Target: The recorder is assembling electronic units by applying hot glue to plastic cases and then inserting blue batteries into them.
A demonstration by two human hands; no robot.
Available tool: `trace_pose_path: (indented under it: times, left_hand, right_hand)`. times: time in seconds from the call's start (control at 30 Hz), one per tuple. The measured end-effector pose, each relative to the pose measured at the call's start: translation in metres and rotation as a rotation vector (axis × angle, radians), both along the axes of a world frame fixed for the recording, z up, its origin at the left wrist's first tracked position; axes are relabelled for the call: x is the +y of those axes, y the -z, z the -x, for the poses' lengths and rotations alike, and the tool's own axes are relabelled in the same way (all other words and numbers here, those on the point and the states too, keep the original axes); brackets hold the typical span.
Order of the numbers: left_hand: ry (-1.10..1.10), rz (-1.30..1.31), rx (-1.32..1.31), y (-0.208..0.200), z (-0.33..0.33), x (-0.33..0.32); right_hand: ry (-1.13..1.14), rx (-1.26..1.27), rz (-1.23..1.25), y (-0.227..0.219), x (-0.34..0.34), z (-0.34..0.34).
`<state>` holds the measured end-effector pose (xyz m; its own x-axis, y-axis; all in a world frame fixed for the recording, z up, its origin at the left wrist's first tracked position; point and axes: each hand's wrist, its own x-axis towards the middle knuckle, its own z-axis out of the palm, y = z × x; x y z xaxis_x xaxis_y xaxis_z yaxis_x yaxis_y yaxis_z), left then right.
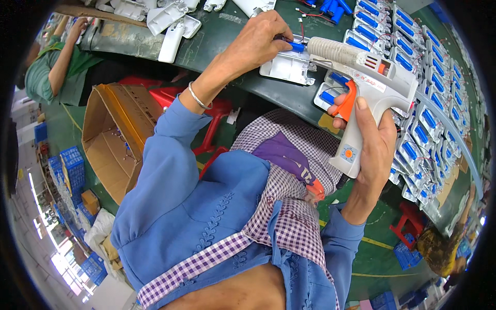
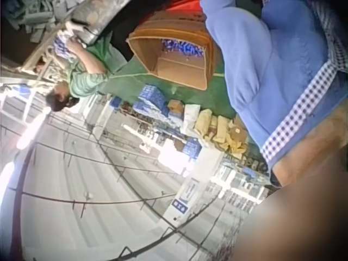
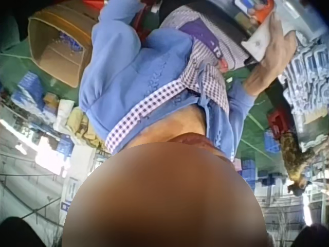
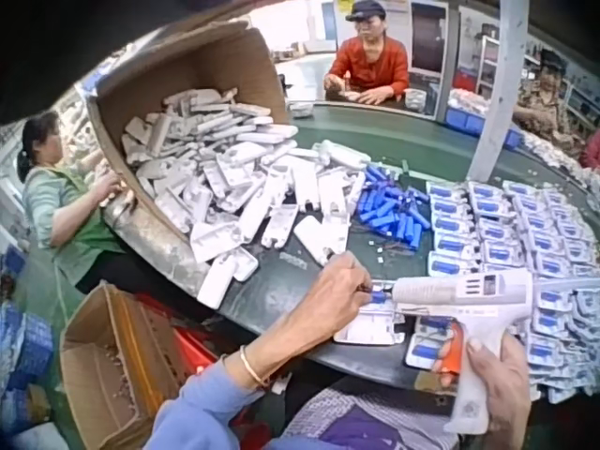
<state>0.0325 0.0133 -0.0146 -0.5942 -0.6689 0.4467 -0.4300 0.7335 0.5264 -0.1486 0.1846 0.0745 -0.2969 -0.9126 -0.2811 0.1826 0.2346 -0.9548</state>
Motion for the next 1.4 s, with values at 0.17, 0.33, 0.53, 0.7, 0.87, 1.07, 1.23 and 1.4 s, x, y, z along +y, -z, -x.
trace_pose_path:
  times: [0.17,0.33,0.53,0.7,0.87,1.07,1.23,1.4]
  left_hand:
    - [0.017,0.030,-0.008,0.001,0.000,-0.002]
    - [0.000,0.008,-0.011,0.001,0.000,-0.002]
    - [-0.002,0.005,-0.033,0.001,0.000,-0.001]
    - [0.004,0.019,-0.038,0.001,0.000,-0.002]
    - [-0.006,-0.020,-0.008,0.001,-0.001,-0.001]
    - [0.001,-0.010,0.095,-0.008,-0.005,-0.003]
    - [-0.164,0.235,0.043,-0.014,-0.025,-0.038]
    - [-0.191,0.312,-0.181,-0.007,-0.041,-0.072]
  right_hand:
    - [-0.013,0.003,0.016,0.000,-0.001,-0.001]
    - [-0.011,0.011,0.033,-0.002,0.003,-0.001]
    - [-0.028,-0.007,0.026,0.002,0.008,0.002]
    - [-0.012,0.016,0.001,0.002,0.013,0.000]
    - [-0.029,0.015,0.009,0.005,0.014,0.004]
    - [0.046,-0.109,0.114,-0.007,0.016,-0.003]
    - [0.066,-0.202,0.147,-0.006,0.020,0.001]
    - [0.088,-0.254,0.158,-0.004,0.022,0.000]
